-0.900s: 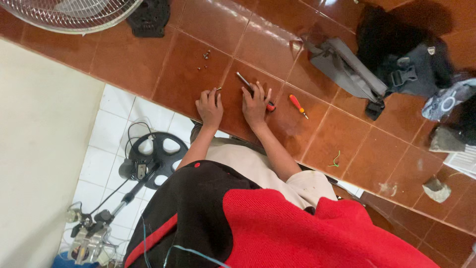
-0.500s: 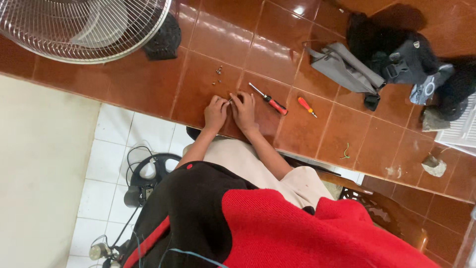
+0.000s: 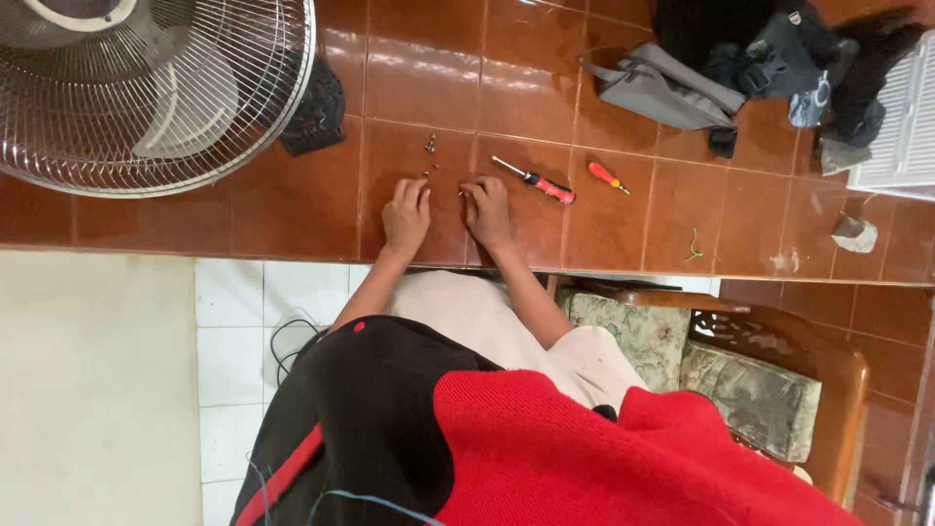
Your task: The person assembles a fan motor by attaching a black plastic component to the motor housing using a screwdriver and screws. They align the parts, insert screws, and tighten them to secure the assembly.
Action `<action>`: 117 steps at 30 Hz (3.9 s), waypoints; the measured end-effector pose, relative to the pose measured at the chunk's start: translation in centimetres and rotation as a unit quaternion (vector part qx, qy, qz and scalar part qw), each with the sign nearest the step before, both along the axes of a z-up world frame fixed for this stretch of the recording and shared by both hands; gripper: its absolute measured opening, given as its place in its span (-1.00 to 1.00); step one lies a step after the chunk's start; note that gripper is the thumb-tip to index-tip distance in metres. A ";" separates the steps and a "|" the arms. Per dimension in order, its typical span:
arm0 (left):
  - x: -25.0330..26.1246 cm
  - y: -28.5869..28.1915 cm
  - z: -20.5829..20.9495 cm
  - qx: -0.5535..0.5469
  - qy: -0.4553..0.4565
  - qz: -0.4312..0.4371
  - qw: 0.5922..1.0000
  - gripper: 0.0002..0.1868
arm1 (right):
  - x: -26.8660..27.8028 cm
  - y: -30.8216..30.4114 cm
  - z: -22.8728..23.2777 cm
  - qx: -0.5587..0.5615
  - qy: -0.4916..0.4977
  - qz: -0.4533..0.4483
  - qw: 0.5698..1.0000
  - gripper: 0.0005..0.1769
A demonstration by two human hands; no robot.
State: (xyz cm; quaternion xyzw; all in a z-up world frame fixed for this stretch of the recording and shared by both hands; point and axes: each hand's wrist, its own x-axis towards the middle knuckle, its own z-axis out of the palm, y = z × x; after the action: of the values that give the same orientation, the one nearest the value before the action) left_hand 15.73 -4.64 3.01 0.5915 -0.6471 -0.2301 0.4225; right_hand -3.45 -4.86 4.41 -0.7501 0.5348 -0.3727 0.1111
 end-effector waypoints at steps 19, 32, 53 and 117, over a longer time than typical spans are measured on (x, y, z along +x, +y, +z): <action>11.3 -5.4 0.5 0.033 0.083 0.264 0.960 -0.37 | 3.0 -4.4 -1.0 -0.002 0.058 -0.080 0.995 -0.77; 13.2 -8.2 -1.1 0.124 -0.107 0.304 0.939 -0.03 | -0.5 -2.4 -0.5 0.109 -0.067 0.014 0.992 -0.59; 9.1 -2.4 1.1 0.045 -0.176 0.198 0.963 -0.42 | -0.8 -1.9 -2.4 0.065 -0.025 0.008 0.998 -0.62; 9.6 3.5 -6.5 0.035 0.668 0.099 0.737 -0.75 | 4.1 -2.2 -0.9 0.060 -0.120 -0.022 0.991 -0.79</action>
State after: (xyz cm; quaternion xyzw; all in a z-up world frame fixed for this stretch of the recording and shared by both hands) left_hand 25.32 -1.18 -3.51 0.3610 -0.1279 -0.5456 0.7454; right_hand 0.65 -7.09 3.55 -0.6798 0.5559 -0.4293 0.2109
